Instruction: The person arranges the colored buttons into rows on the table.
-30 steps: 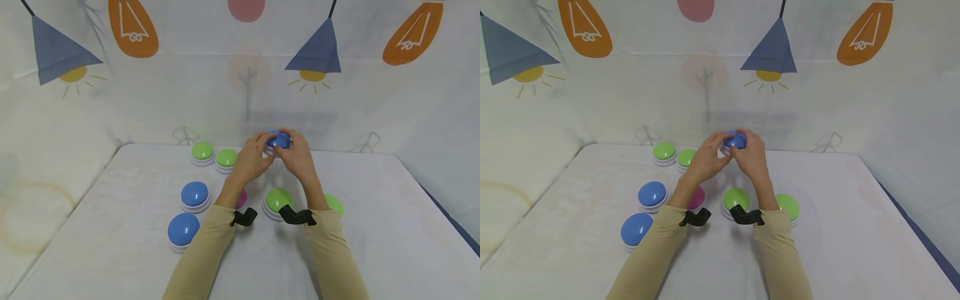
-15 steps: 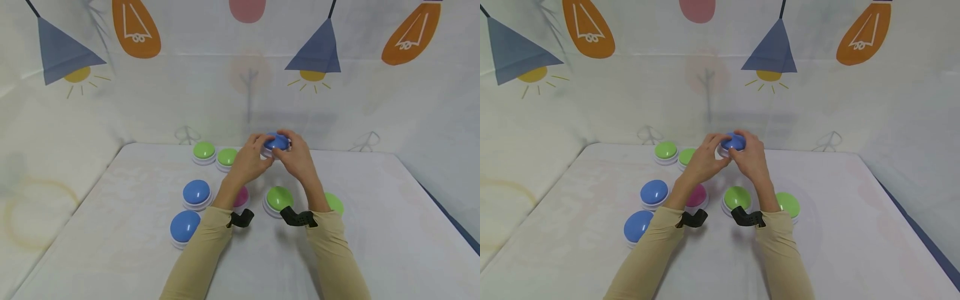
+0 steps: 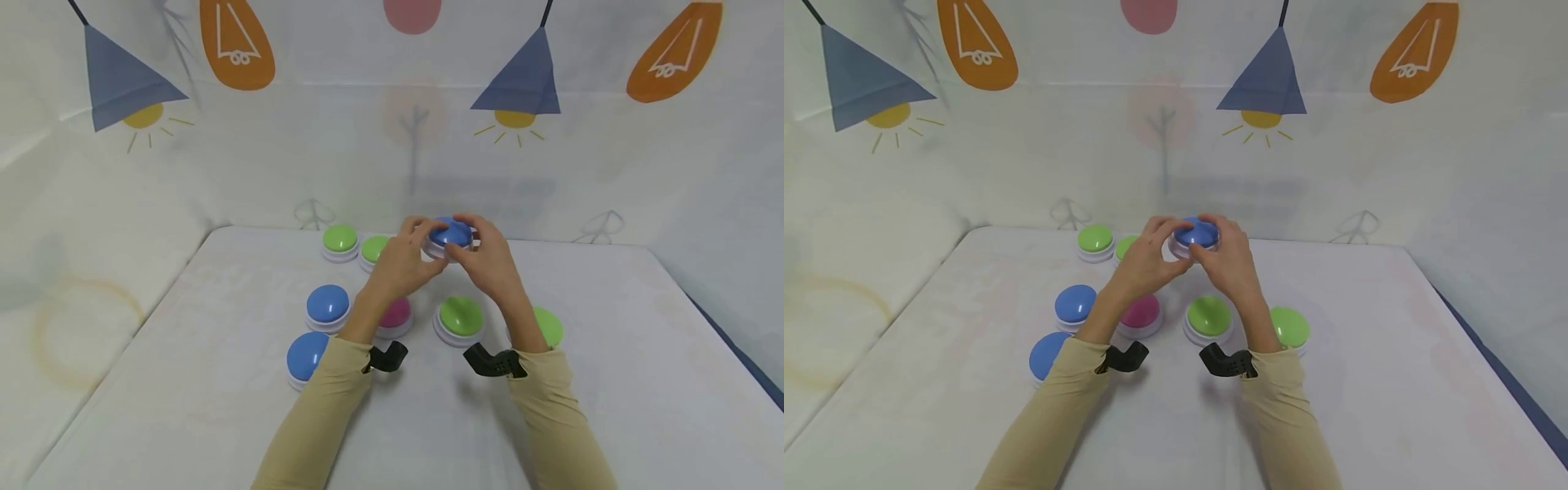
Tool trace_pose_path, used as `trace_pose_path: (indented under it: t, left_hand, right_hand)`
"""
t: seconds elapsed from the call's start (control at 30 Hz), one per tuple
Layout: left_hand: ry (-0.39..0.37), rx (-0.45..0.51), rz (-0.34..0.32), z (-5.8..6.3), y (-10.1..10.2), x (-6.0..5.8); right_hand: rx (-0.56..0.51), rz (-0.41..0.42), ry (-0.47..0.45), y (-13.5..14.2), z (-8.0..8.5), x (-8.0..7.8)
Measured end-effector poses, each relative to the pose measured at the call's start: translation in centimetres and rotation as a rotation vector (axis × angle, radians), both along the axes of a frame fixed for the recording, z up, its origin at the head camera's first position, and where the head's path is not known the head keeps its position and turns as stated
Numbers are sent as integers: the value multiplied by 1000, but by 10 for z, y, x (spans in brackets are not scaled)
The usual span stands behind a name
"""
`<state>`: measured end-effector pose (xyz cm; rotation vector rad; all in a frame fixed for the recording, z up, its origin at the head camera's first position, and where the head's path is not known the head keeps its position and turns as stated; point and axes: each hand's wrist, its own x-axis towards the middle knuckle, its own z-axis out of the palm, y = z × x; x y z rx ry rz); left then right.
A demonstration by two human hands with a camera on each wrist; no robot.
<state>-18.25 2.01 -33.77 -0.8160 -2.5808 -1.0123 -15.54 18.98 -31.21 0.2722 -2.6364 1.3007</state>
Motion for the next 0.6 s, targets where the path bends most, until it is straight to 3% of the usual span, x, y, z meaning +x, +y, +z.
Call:
trace_pose_path:
  t: [0.33,0.6]
  left_hand:
    - [53,-8,-21,-6,-18,11]
    - [190,-22,-15,-13,-34,20]
  right_hand:
    - [32,51,-18,-8,-2,13]
    - [46,110,27,-20,-6,20]
